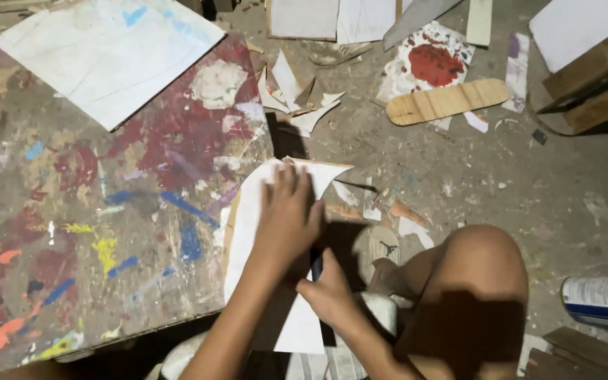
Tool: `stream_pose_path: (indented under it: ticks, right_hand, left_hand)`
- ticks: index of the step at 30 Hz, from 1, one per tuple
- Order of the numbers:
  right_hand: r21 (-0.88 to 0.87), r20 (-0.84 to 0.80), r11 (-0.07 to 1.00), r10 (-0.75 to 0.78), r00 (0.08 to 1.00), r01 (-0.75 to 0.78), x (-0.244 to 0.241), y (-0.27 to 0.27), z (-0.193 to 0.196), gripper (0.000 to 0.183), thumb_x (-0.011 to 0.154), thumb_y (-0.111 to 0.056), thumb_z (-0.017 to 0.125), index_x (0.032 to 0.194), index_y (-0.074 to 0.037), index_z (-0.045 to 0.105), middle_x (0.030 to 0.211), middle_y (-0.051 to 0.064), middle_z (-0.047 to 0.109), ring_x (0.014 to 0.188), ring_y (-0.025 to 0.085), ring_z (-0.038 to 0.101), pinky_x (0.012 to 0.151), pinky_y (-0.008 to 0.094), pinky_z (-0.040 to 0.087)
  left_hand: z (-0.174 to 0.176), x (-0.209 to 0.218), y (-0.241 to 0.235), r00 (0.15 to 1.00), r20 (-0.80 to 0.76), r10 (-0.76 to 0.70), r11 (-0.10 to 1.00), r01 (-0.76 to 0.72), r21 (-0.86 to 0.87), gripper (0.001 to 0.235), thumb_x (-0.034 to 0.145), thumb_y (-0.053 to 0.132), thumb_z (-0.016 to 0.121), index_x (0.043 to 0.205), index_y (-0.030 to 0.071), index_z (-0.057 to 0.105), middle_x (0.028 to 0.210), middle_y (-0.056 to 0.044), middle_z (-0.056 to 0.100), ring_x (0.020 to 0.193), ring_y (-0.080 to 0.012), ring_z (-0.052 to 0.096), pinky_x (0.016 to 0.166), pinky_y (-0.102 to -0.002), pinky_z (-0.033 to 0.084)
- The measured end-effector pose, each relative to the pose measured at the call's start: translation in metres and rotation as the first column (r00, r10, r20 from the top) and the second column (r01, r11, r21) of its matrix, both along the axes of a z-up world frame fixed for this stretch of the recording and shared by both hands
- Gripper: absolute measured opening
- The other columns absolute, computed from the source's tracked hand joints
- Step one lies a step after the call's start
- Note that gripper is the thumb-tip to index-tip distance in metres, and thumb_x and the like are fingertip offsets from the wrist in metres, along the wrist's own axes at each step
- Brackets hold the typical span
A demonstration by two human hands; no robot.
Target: Using a utility knife to cut a curved shape out of a white-faced board following a drawn line.
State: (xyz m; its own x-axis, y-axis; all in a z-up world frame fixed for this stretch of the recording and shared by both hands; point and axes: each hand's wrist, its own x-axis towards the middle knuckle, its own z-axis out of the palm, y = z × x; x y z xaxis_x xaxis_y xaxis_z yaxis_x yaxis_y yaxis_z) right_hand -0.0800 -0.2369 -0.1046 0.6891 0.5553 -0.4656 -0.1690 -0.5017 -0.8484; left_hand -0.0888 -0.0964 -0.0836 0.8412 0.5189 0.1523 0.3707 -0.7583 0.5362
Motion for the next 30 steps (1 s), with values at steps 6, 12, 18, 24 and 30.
stream_pose_path:
  ticks: [6,12,18,24,30]
  right_hand:
    - [-0.139,-0.016,0.99,0.013,1.0,-0.015,-0.018,0.0,0.036,0.039,0.076,-0.026,0.077,0.111,-0.016,0.063,0.093,0.0,0.07,0.086,0.013,0.063,0.08,0.029,0.049]
    - [-0.101,-0.029,0.991,-0.089,0.996,0.086,0.004,-0.035,0.03,0.019,0.1,-0.034,0.062,0.1,-0.014,0.064,0.081,0.003,0.063,0.063,0.017,0.057,0.059,0.031,0.046]
    - [-0.337,0.592,0.934,0.113,0.798,0.118,0.022,-0.068,0.067,0.053,0.092,-0.046,0.049,0.142,-0.029,0.057,0.108,0.006,0.078,0.094,0.034,0.073,0.08,0.042,0.055]
    - [-0.374,0.308,0.906,0.325,0.894,-0.2,0.03,-0.068,0.122,0.063,0.098,-0.038,0.046,0.16,-0.042,0.037,0.102,0.004,0.077,0.06,0.017,0.06,0.063,0.032,0.048]
    - [-0.087,0.654,0.972,0.221,0.723,-0.218,0.015,-0.093,0.103,0.05,0.096,-0.018,0.055,0.145,-0.024,0.061,0.143,0.002,0.068,0.133,0.015,0.063,0.108,0.026,0.043]
  left_hand:
    - [-0.011,-0.031,-0.004,0.978,0.065,0.198,0.935,-0.208,0.288,0.067,0.099,0.041,0.049,0.155,0.006,0.043,0.163,-0.022,0.037,0.153,-0.0387,0.031,0.123,-0.06,0.017]
    - [-0.008,-0.034,0.0,0.979,0.108,0.173,0.936,-0.197,0.292,0.069,0.097,0.045,0.049,0.153,0.006,0.047,0.162,-0.019,0.043,0.15,-0.0391,0.037,0.12,-0.07,0.014]
    - [-0.008,-0.037,0.0,0.988,0.079,0.13,0.925,-0.15,0.35,0.081,0.095,0.059,0.049,0.154,0.003,0.045,0.162,-0.013,0.045,0.151,-0.0392,0.035,0.116,-0.075,0.016]
    - [-0.011,-0.044,0.005,0.999,0.036,0.03,0.934,-0.041,0.354,0.093,0.082,0.062,0.06,0.151,0.002,0.046,0.163,-0.012,0.042,0.15,-0.0389,0.035,0.116,-0.077,0.013]
    - [-0.002,-0.056,0.01,0.994,-0.016,-0.112,0.946,0.111,0.304,0.092,0.081,0.062,0.058,0.15,0.003,0.048,0.163,-0.013,0.041,0.15,-0.0393,0.035,0.115,-0.078,0.01]
